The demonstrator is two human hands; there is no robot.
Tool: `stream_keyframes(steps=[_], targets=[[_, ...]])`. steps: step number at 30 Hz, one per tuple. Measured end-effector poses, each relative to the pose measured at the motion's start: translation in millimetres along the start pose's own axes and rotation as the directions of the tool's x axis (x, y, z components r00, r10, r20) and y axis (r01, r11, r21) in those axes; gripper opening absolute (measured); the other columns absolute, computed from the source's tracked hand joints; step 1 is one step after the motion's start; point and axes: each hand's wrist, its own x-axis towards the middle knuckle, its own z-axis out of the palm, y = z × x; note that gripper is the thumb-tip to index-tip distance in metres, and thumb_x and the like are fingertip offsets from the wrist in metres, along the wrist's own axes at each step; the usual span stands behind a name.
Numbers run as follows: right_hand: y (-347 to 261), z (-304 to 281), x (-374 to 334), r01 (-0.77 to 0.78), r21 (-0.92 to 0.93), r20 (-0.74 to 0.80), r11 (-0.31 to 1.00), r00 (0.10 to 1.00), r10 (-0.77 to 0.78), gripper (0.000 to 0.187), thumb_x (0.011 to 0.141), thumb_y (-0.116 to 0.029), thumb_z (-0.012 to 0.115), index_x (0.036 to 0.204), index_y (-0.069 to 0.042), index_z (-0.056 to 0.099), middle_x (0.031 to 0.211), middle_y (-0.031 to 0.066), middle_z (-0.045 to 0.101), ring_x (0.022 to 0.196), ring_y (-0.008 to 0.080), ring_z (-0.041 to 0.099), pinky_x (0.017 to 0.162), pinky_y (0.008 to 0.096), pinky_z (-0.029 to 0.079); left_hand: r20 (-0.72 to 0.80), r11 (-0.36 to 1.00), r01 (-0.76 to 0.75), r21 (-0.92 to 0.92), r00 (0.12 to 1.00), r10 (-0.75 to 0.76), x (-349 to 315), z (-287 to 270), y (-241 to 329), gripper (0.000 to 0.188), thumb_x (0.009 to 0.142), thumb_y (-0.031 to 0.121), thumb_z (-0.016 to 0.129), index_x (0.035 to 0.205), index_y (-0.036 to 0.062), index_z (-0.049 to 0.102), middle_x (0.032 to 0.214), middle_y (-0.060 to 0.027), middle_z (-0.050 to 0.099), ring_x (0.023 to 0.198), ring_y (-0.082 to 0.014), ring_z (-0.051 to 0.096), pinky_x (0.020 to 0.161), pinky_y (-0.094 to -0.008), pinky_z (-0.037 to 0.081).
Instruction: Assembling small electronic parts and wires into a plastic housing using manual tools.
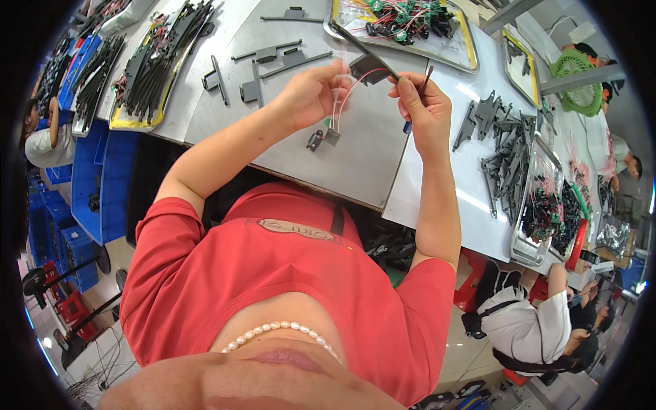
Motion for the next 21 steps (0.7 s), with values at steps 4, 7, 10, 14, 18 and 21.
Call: stream_keyframes(steps=[4,7,10,14,18,21], targets=[[-6.0,-3.7,1.9,-0.03,0.075,-0.054,0.997,0.998,0.034,0.026,0.09,-0.024,0.06,0.098,0.001,0.063,0.074,0.0032,0.061,0.052,0.0027,0.04,0.046,0.0166,0.028,0.095,0.922,-0.318,0.221,0.948,0.304,-14.8,-3.6,4.7,0.037,0.099,0.034,0.037,0.109,0.0014,0.051,0.064,0.0025,0.04,0.051,-0.006,0.028,0.048,-0.0216,0.026],[-7.9,-4.9,1.7,-0.096,0.193,-0.046,0.976,0.993,0.107,0.027,0.091,-0.024,0.059,0.098,0.001,0.063,0.071,0.0017,0.06,0.052,0.0022,0.039,0.046,0.0164,0.028,0.149,0.8,-0.402,0.444,0.914,0.377,-24.3,-3.0,-0.7,0.04,0.1,0.035,0.034,0.106,0.0013,0.054,0.061,0.0037,0.039,0.048,-0.0042,0.026,0.045,-0.0208,0.023],[-7.9,-5.7,1.5,-0.136,0.242,-0.029,0.961,0.989,0.147,0.026,0.091,-0.024,0.059,0.097,0.002,0.063,0.07,0.0006,0.058,0.051,0.0019,0.038,0.045,0.016,0.028,0.232,0.665,-0.417,0.62,0.907,0.352,-28.7,-3.2,0.7,0.04,0.1,0.035,0.035,0.107,0.0029,0.058,0.07,0.002,0.05,0.054,-0.0033,0.037,0.047,-0.0187,0.03],[-9.2,-6.1,2.1,-0.142,0.237,-0.004,0.961,0.989,0.147,0.026,0.091,-0.024,0.058,0.095,0.001,0.064,0.069,-0.0004,0.058,0.051,0.0017,0.038,0.045,0.0158,0.027,0.32,0.47,-0.529,0.707,0.832,0.454,-25.0,0.7,12.5,0.038,0.099,0.033,0.037,0.116,0.0043,0.056,0.103,-0.0033,0.058,0.079,-0.0082,0.053,0.063,-0.0209,0.045],[-9.5,-1.1,2.3,-0.14,0.058,-0.058,0.988,0.988,0.143,0.025,0.092,-0.025,0.057,0.094,-0.001,0.065,0.067,-0.0011,0.057,0.05,0.0013,0.038,0.045,0.0154,0.027,0.293,0.583,-0.59,0.558,0.798,0.526,-14.5,16.1,16.1,0.038,0.099,0.031,0.037,0.121,0.0048,0.054,0.122,-0.0048,0.054,0.101,-0.0126,0.055,0.083,-0.0283,0.048],[-6.5,3.9,1.9,-0.152,0.014,-0.027,0.988,0.988,0.152,0.024,0.092,-0.024,0.057,0.094,-0.002,0.065,0.068,-0.0006,0.058,0.05,0.0012,0.038,0.045,0.0156,0.027,0.313,0.653,-0.609,0.45,0.793,0.523,-4.2,29.3,14.1,0.039,0.099,0.032,0.04,0.121,0.0026,0.054,0.106,-0.0021,0.06,0.095,-0.0112,0.055,0.083,-0.0263,0.045]])
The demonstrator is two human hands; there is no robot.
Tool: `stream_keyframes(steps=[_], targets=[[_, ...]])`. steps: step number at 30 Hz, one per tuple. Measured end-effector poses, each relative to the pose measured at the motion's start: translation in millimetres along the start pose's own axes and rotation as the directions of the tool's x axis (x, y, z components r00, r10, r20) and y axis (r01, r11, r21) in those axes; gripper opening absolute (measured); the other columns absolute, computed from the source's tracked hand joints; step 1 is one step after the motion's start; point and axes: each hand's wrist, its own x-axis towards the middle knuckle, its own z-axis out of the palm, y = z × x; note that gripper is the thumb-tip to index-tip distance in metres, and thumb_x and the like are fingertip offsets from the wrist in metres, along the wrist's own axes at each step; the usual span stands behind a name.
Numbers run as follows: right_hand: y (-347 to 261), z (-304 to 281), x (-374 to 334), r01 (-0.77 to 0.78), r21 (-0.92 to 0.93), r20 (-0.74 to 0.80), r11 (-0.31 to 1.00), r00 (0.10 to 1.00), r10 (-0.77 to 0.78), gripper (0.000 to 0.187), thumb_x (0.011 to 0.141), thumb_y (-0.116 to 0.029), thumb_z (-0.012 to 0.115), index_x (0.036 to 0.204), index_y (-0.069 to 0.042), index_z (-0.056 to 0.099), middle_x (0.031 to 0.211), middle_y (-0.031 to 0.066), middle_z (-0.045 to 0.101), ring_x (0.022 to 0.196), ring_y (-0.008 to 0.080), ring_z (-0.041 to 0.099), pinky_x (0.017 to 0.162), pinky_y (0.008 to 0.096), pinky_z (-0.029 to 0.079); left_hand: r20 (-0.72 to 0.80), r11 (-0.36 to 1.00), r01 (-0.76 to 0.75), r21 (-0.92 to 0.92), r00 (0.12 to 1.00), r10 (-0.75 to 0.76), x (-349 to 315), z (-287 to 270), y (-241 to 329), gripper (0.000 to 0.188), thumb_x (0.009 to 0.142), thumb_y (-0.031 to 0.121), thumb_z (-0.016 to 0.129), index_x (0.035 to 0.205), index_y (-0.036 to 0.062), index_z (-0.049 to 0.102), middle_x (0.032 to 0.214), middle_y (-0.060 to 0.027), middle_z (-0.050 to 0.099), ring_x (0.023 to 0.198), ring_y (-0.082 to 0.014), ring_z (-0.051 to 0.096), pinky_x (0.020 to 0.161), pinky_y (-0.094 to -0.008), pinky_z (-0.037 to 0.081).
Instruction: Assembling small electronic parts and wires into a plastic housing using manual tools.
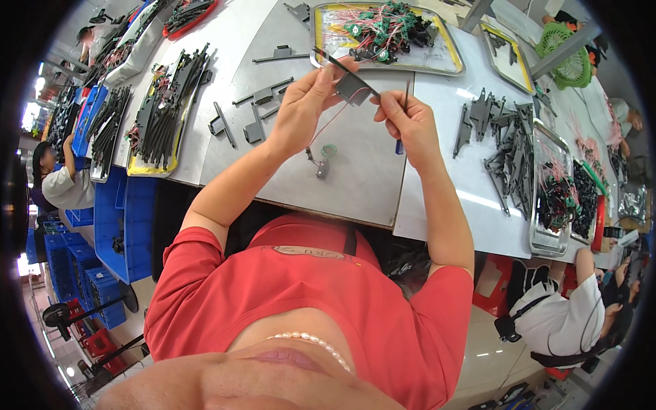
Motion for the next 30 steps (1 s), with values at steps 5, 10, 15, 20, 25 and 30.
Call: stream_keyframes(steps=[5,10,15,20,25,30], targets=[[2.5,0.1,0.3,-0.01,-0.159,-0.012,0.987,1.0,0.008,0.023,0.089,-0.024,0.062,0.096,-0.003,0.066,0.073,-0.0008,0.062,0.056,0.0028,0.041,0.049,0.0172,0.033,-0.001,0.992,-0.023,-0.125,1.0,0.023,7.5,15.3,-3.9,0.035,0.1,0.027,0.038,0.112,0.0003,0.056,0.093,-0.0042,0.063,0.085,-0.0084,0.057,0.079,-0.0245,0.046],[-14.4,0.5,0.9,0.2,-0.53,-0.094,0.824,0.952,-0.292,0.032,0.084,-0.025,0.067,0.109,-0.005,0.064,0.085,-0.0021,0.062,0.065,0.0027,0.046,0.059,0.0174,0.038,0.002,0.998,-0.053,0.04,0.999,0.053,7.6,12.7,1.1,0.034,0.1,0.026,0.038,0.111,-0.0011,0.056,0.086,-0.0048,0.064,0.08,-0.0085,0.059,0.074,-0.023,0.048],[-42.7,10.1,-3.2,0.365,-0.269,-0.054,0.891,0.918,-0.392,0.05,0.081,-0.025,0.071,0.125,-0.01,0.054,0.09,-0.0017,0.06,0.069,0.0032,0.048,0.063,0.018,0.039,0.062,0.991,-0.009,0.13,0.998,0.001,-2.0,18.2,2.7,0.032,0.099,0.023,0.04,0.11,-0.0022,0.056,0.081,-0.0038,0.064,0.074,-0.0079,0.059,0.069,-0.0227,0.049],[-48.1,25.2,-1.0,0.335,-0.277,0.011,0.9,0.938,-0.346,0.038,0.085,-0.018,0.067,0.118,-0.003,0.057,0.09,-0.0016,0.061,0.072,0.0014,0.049,0.062,0.0146,0.035,0.122,0.982,0.034,0.184,0.991,-0.057,-12.5,22.5,2.7,0.03,0.099,0.02,0.04,0.112,-0.0025,0.057,0.08,-0.0048,0.064,0.072,-0.0078,0.059,0.068,-0.0239,0.049],[-50.5,22.5,0.0,0.22,-0.153,-0.086,0.963,0.968,-0.235,0.02,0.085,-0.019,0.067,0.099,-0.005,0.068,0.076,-0.0023,0.064,0.065,0.0038,0.05,0.059,0.017,0.039,0.177,0.985,0.163,0.054,0.969,-0.171,-18.8,16.4,10.4,0.032,0.098,0.017,0.04,0.119,-0.0029,0.053,0.084,-0.0062,0.065,0.078,-0.0113,0.061,0.072,-0.0258,0.049],[-51.4,20.3,-6.2,0.254,-0.262,-0.039,0.931,0.961,-0.273,0.019,0.086,-0.019,0.066,0.097,-0.004,0.068,0.081,-0.0007,0.066,0.069,0.0036,0.053,0.058,0.0172,0.037,0.302,0.844,0.445,-0.3,0.883,-0.358,-27.4,2.3,25.2,0.036,0.094,0.013,0.04,0.124,-0.005,0.049,0.089,-0.0071,0.063,0.088,-0.0189,0.062,0.082,-0.0284,0.048]])
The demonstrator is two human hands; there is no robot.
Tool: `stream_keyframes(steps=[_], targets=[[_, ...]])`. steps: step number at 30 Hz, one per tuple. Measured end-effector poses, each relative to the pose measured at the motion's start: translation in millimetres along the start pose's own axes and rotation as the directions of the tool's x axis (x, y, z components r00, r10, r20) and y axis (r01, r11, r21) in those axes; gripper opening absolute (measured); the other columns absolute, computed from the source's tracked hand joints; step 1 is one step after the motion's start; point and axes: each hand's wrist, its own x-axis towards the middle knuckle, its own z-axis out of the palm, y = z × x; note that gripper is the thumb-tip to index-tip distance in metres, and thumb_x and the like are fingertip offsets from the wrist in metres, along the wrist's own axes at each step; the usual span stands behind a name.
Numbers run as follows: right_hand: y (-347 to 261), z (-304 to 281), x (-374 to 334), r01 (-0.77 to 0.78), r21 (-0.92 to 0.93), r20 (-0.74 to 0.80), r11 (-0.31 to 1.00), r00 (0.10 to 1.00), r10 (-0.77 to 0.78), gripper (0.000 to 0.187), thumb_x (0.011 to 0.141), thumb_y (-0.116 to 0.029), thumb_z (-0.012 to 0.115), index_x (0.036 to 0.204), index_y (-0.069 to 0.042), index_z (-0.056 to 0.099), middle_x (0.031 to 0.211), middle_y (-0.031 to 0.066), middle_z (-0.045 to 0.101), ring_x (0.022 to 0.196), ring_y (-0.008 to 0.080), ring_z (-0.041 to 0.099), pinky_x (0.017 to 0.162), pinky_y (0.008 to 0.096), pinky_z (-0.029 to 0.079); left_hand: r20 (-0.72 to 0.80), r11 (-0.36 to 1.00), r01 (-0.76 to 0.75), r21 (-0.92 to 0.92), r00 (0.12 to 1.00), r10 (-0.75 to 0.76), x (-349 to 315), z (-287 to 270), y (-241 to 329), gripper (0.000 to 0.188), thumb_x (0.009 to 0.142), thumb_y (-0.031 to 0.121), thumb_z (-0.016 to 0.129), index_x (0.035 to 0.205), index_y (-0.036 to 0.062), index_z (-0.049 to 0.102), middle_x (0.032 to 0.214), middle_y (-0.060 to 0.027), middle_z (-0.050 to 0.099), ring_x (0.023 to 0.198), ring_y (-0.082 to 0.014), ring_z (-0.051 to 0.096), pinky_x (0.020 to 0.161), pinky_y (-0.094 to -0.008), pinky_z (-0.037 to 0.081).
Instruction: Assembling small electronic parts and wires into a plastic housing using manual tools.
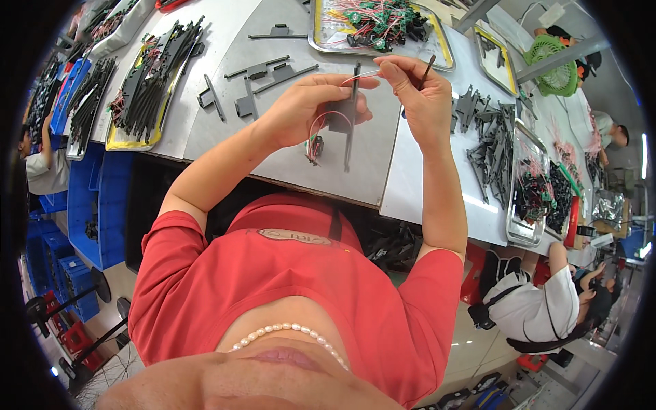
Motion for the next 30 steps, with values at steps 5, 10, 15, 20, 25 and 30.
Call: stream_keyframes(steps=[5,10,15,20,25,30], targets=[[-4.3,0.2,0.3,-0.001,-0.069,0.017,0.998,1.0,0.003,0.017,0.086,-0.017,0.066,0.095,-0.003,0.069,0.085,0.0015,0.067,0.075,0.0049,0.057,0.059,0.0177,0.037,0.136,0.978,-0.007,-0.209,0.99,0.036,-9.0,-1.1,4.3,0.041,0.096,0.02,0.039,0.126,-0.0063,0.046,0.088,-0.0049,0.055,0.092,-0.02,0.061,0.086,-0.0291,0.048],[-21.8,0.8,-2.4,-0.021,-0.082,0.018,0.996,1.0,0.023,0.014,0.085,-0.012,0.066,0.095,-0.002,0.068,0.085,0.0016,0.067,0.076,0.0055,0.059,0.062,0.0177,0.04,0.076,0.994,-0.094,-0.063,0.992,0.098,-8.3,-3.8,8.0,0.045,0.099,0.033,0.038,0.123,-0.003,0.051,0.088,-0.0021,0.055,0.093,-0.0144,0.059,0.084,-0.0259,0.047],[-51.9,9.6,-22.7,0.112,-0.105,0.133,0.988,0.986,-0.098,0.009,0.081,-0.004,0.067,0.09,0.0,0.067,0.082,0.001,0.067,0.075,0.006,0.058,0.064,0.0183,0.045,0.112,0.735,-0.458,0.5,0.876,0.469,6.6,-12.1,43.8,0.036,0.096,0.029,0.048,0.115,0.0003,0.059,0.09,-0.0001,0.059,0.088,-0.0067,0.054,0.083,-0.0226,0.044],[-69.0,20.5,-31.9,0.428,-0.259,0.467,0.866,0.84,-0.276,0.015,0.072,0.002,0.071,0.084,-0.006,0.069,0.078,0.0011,0.066,0.07,0.009,0.059,0.059,0.0208,0.045,0.211,0.595,-0.632,0.496,0.752,0.624,13.6,-4.4,72.4,0.03,0.095,0.022,0.051,0.118,0.0055,0.06,0.083,-0.0019,0.064,0.081,-0.0052,0.056,0.071,-0.0183,0.046],[-53.4,14.6,-3.9,0.52,-0.288,0.416,0.804,0.824,-0.384,0.015,0.072,0.001,0.072,0.083,-0.007,0.07,0.086,0.0004,0.063,0.069,0.007,0.054,0.053,0.021,0.039,0.112,0.789,-0.3,0.536,0.952,0.286,9.4,-4.6,69.0,0.027,0.094,0.023,0.052,0.108,0.0001,0.06,0.079,-0.0028,0.063,0.072,-0.008,0.059,0.064,-0.019,0.046],[-17.2,5.3,9.2,0.317,-0.1,0.272,0.943,0.921,-0.28,0.01,0.078,-0.001,0.069,0.086,-0.006,0.068,0.095,0.0012,0.06,0.074,0.0056,0.054,0.057,0.0195,0.041,0.171,0.831,-0.137,0.539,0.984,0.051,8.9,-14.6,42.3,0.029,0.094,0.026,0.053,0.107,0.001,0.061,0.08,-0.003,0.063,0.069,-0.0078,0.06,0.062,-0.0205,0.048]])
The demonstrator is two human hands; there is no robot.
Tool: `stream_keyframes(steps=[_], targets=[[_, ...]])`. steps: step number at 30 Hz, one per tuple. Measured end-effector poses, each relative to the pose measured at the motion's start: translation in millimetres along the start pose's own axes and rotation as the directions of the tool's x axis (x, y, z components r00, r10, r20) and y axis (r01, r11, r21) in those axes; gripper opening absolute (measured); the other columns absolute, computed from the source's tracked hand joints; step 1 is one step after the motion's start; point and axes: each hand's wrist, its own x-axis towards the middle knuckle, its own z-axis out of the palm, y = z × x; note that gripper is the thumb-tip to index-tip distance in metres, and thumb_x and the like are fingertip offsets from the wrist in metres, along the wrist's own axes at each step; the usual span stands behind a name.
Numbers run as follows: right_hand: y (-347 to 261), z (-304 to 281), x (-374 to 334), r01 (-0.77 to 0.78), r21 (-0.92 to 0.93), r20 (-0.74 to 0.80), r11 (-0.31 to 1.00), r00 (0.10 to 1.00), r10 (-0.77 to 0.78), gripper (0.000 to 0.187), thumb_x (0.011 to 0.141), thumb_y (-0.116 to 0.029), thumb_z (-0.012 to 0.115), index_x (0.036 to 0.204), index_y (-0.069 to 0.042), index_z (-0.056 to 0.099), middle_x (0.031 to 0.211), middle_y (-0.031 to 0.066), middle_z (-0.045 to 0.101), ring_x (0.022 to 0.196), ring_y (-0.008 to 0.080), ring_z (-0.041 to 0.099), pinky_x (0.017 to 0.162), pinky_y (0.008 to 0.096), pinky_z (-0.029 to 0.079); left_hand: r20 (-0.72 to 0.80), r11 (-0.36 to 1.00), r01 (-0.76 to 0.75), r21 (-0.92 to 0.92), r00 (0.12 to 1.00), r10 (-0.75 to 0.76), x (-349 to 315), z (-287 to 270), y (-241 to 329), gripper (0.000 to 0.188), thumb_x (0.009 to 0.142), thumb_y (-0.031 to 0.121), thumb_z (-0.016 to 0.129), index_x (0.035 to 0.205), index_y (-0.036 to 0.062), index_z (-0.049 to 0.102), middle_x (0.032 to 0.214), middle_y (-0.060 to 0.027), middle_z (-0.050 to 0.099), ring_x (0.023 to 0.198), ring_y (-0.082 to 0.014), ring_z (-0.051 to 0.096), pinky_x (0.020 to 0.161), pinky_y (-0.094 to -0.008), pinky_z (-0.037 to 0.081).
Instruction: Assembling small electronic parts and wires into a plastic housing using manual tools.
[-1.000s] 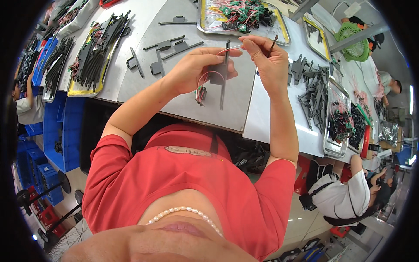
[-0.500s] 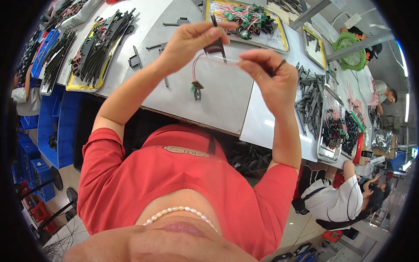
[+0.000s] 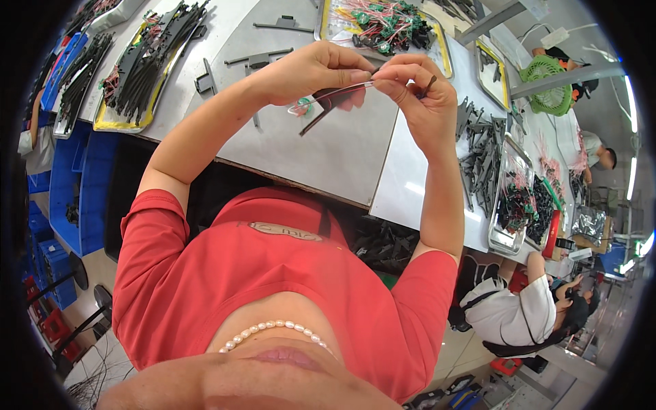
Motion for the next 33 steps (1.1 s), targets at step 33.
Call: stream_keyframes(steps=[33], targets=[[71.5,1.6,-36.8,-0.177,0.011,0.143,0.984,0.974,0.174,0.007,0.078,0.001,0.066,0.085,0.0,0.066,0.085,0.0055,0.061,0.073,0.0125,0.06,0.061,0.0229,0.047,0.228,0.933,0.289,-0.215,0.944,-0.24,14.6,-3.1,-71.8,0.03,0.091,0.029,0.055,0.101,0.0033,0.066,0.072,0.0001,0.06,0.061,-0.0067,0.053,0.054,-0.0202,0.041]])
